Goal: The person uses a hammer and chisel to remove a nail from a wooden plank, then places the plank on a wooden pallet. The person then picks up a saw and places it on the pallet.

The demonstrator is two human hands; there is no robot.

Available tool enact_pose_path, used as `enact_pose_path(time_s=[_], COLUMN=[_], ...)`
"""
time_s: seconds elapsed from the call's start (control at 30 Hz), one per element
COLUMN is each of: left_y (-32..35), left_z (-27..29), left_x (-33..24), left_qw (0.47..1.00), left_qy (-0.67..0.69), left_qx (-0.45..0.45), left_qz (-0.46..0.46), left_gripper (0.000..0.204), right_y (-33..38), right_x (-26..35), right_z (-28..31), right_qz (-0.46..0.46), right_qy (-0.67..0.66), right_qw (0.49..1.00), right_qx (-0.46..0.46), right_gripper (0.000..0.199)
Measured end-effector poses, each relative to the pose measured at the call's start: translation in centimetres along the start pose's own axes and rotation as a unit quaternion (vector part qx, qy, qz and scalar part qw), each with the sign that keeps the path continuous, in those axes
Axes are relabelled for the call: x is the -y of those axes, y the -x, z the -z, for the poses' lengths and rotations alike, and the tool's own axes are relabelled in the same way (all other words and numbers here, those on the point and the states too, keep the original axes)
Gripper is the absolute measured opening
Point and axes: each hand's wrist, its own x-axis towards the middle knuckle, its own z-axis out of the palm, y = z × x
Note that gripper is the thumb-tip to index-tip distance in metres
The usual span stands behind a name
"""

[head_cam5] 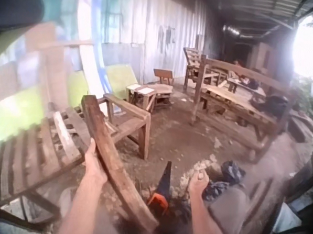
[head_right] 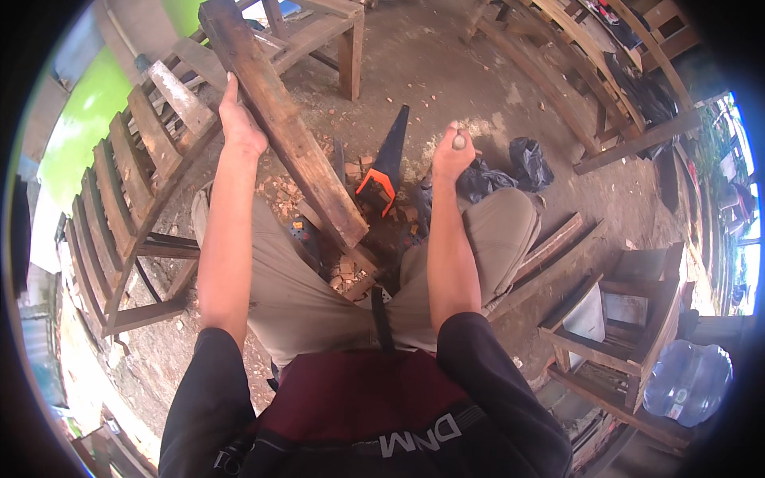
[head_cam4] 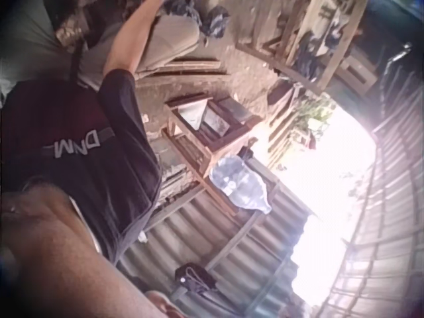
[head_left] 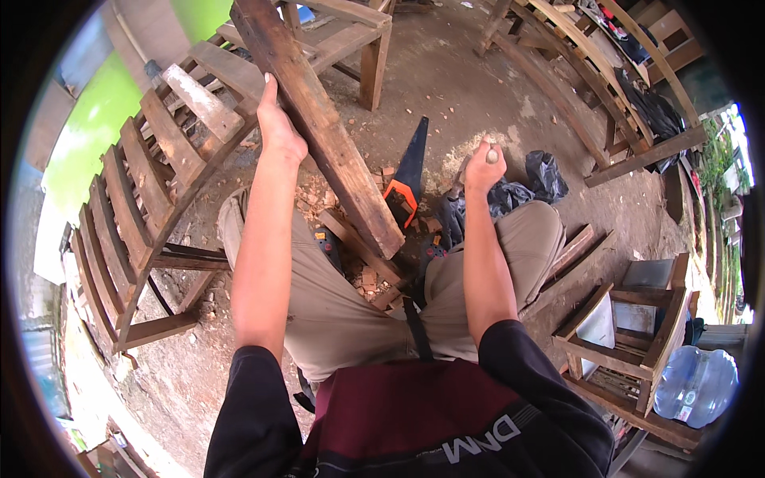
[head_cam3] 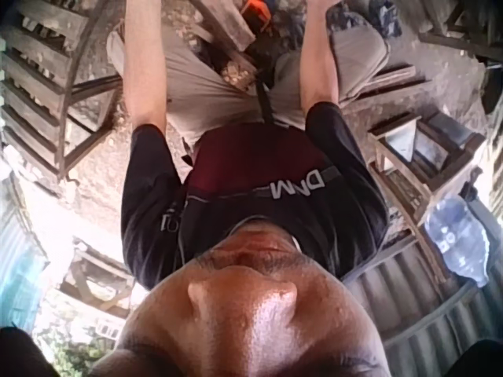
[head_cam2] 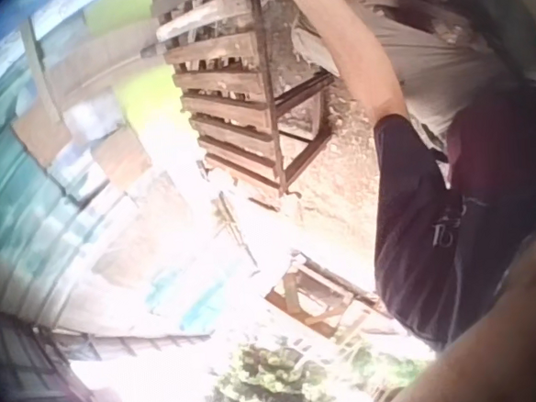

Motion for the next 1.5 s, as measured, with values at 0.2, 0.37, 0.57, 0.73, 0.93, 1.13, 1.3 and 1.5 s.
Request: enact_pose_path(time_s=[0.2,0.37,0.57,0.73,0.93,1.13,1.3,1.5], left_y=[-0.1,0.2,0.9,0.9,2.0,2.8,1.6,2.1], left_z=[0.6,1.2,0.1,-0.7,-1.7,-2.2,-1.9,-2.8], left_x=[0.2,-0.5,-0.9,0.2,1.3,4.0,2.3,-0.2], left_qw=[1.0,1.0,0.999,0.998,0.998,0.992,0.993,0.992], left_qy=[-0.008,0.006,-0.04,-0.06,-0.062,-0.115,-0.1,-0.109], left_qx=[0.007,0.007,-0.009,-0.006,0.03,0.053,0.052,0.013], left_qz=[0.009,0.016,0.009,-0.01,0.013,0.017,0.023,-0.059], left_gripper=[0.067,0.069,0.073,0.065,0.061,0.065,0.066,0.066], right_y=[-0.8,-2.1,-0.4,3.5,6.9,6.4,8.1,9.0], right_x=[-2.2,2.3,15.9,22.9,25.1,24.1,22.6,22.1], right_z=[-1.8,-1.8,1.7,3.7,2.9,2.9,3.0,2.9], right_qz=[0.061,0.008,-0.069,-0.213,-0.257,-0.23,-0.159,-0.052], right_qy=[-0.024,-0.13,-0.453,-0.47,-0.38,-0.464,-0.553,-0.593], right_qw=[0.997,0.991,0.853,0.758,0.785,0.768,0.727,0.722], right_qx=[-0.03,-0.012,0.249,0.398,0.417,0.377,0.374,0.353], right_gripper=[0.039,0.041,0.039,0.039,0.04,0.029,0.035,0.029])
